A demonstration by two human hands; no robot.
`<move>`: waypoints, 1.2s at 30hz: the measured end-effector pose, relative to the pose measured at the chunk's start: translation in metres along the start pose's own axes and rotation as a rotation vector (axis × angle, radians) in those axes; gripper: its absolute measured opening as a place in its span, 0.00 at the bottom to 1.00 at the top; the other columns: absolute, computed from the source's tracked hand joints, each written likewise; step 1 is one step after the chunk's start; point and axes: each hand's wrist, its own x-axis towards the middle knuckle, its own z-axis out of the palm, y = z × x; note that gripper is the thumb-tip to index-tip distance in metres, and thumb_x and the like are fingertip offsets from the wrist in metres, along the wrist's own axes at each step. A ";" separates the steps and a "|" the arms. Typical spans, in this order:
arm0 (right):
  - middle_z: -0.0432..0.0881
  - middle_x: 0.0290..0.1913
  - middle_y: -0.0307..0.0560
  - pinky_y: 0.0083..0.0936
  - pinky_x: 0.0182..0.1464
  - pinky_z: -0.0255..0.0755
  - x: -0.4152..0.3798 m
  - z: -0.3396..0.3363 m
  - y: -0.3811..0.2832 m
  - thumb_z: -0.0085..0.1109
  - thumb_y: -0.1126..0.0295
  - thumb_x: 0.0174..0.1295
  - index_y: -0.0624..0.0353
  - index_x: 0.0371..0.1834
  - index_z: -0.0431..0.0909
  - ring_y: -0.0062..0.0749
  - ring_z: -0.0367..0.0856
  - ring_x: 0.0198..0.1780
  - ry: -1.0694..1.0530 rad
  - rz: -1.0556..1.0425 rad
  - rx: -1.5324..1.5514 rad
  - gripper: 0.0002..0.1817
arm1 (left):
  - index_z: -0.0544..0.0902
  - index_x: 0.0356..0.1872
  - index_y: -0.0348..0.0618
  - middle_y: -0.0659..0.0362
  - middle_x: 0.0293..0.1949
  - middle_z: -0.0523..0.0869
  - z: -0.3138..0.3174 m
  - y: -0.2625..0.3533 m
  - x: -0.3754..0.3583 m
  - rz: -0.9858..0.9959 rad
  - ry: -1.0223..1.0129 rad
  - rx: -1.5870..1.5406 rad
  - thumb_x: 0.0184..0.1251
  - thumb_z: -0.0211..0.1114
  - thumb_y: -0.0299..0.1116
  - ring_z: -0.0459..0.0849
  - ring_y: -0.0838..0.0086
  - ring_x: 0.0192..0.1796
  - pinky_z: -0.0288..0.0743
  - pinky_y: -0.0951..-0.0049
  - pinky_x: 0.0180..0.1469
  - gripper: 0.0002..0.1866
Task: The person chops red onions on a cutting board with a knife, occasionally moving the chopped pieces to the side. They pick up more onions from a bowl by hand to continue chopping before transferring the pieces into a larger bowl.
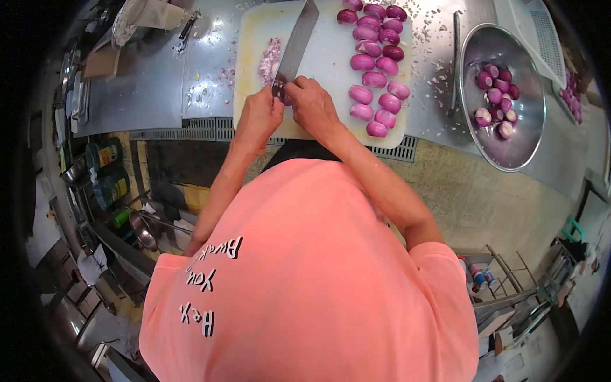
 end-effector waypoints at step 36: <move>0.81 0.42 0.53 0.47 0.48 0.75 0.085 -0.034 0.068 0.61 0.73 0.56 0.59 0.39 0.85 0.54 0.79 0.46 0.136 0.102 -0.467 0.09 | 0.81 0.40 0.30 0.46 0.21 0.83 -0.060 -0.029 -0.033 -0.202 0.097 -0.237 0.66 0.59 0.28 0.80 0.66 0.19 0.72 0.64 0.26 0.09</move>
